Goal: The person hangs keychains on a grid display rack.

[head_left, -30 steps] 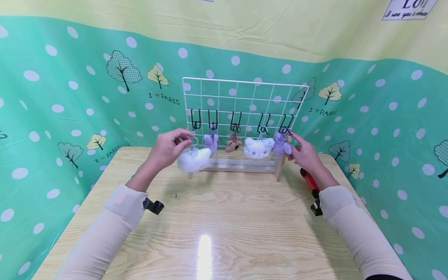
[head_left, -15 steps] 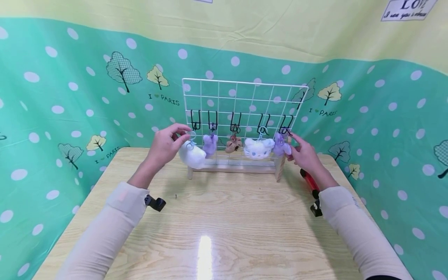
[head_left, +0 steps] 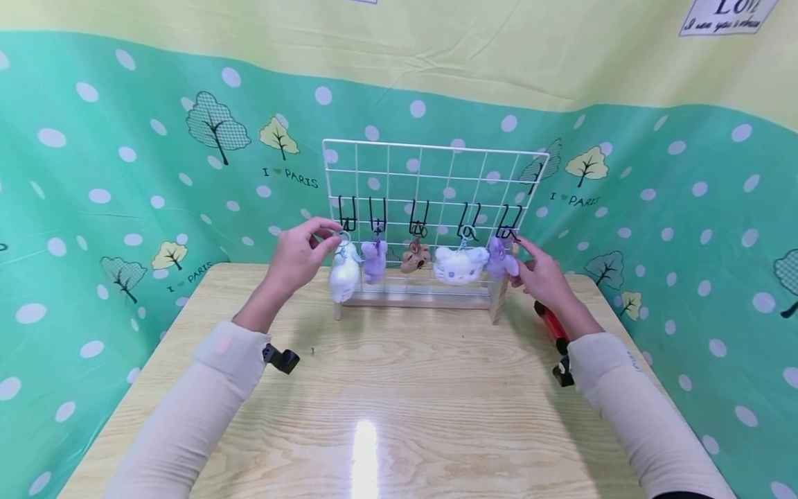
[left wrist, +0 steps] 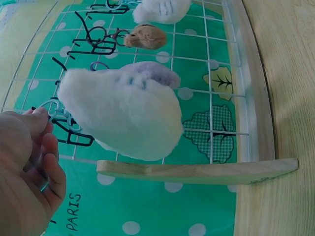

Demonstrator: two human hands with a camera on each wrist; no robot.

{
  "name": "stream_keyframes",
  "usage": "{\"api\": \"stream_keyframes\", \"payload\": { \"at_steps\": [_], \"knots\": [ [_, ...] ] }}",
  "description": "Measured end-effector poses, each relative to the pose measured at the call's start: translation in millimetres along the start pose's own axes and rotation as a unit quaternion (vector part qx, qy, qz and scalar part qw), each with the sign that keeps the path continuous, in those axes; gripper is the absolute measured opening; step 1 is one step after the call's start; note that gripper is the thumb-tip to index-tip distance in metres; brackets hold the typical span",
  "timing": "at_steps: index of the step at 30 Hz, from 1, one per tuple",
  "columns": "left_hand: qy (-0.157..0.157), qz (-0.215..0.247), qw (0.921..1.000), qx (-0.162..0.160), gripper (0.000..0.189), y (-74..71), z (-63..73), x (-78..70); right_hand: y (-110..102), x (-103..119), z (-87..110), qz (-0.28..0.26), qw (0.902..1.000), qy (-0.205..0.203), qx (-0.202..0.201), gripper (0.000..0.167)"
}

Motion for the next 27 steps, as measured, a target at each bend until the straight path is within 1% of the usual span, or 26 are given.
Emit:
{"api": "stream_keyframes", "payload": {
  "at_steps": [3,5,11,15,18,21,23,27],
  "knots": [
    [0.001,-0.004,1.0,0.004,0.02,1.6,-1.1,0.9,1,0,1.1,-0.001,1.0,0.002,0.001,0.063],
    [-0.004,-0.002,1.0,0.008,0.023,2.5,-1.6,2.1,1,-1,1.7,-0.001,1.0,0.004,0.001,0.064],
    [-0.049,0.007,0.9985,0.023,0.038,2.8,0.7,9.7,2,-1,1.2,-0.002,1.0,0.002,0.002,0.063],
    [-0.065,0.007,0.9973,0.034,0.042,-1.2,7.0,15.6,1,-1,-1.2,0.0,1.0,-0.001,0.005,0.063],
    [-0.066,-0.008,0.9968,0.045,0.044,-7.4,14.3,20.6,0,1,-1.8,0.01,0.9997,-0.009,0.021,0.063],
    [-0.062,-0.026,0.9957,0.063,0.045,-14.0,21.4,24.9,-4,5,0.7,0.037,0.9984,-0.025,0.034,0.062],
    [-0.056,-0.033,0.9949,0.077,0.047,-17.7,24.7,25.5,-10,9,3.9,0.05,0.9977,-0.036,0.03,0.061],
    [-0.049,-0.041,0.9935,0.095,0.049,-26.2,31.4,22.0,-23,19,14.5,0.066,0.9959,-0.063,0.006,0.058]
  ]
}}
Point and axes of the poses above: each hand's wrist, its own z-axis away from the middle knuckle, its own y-axis out of the palm, x = y × z, the point moved 8 cm from there along -z, towards the middle knuckle, and after that the axes turned 5 degrees about -z, right-handed, at the moved point
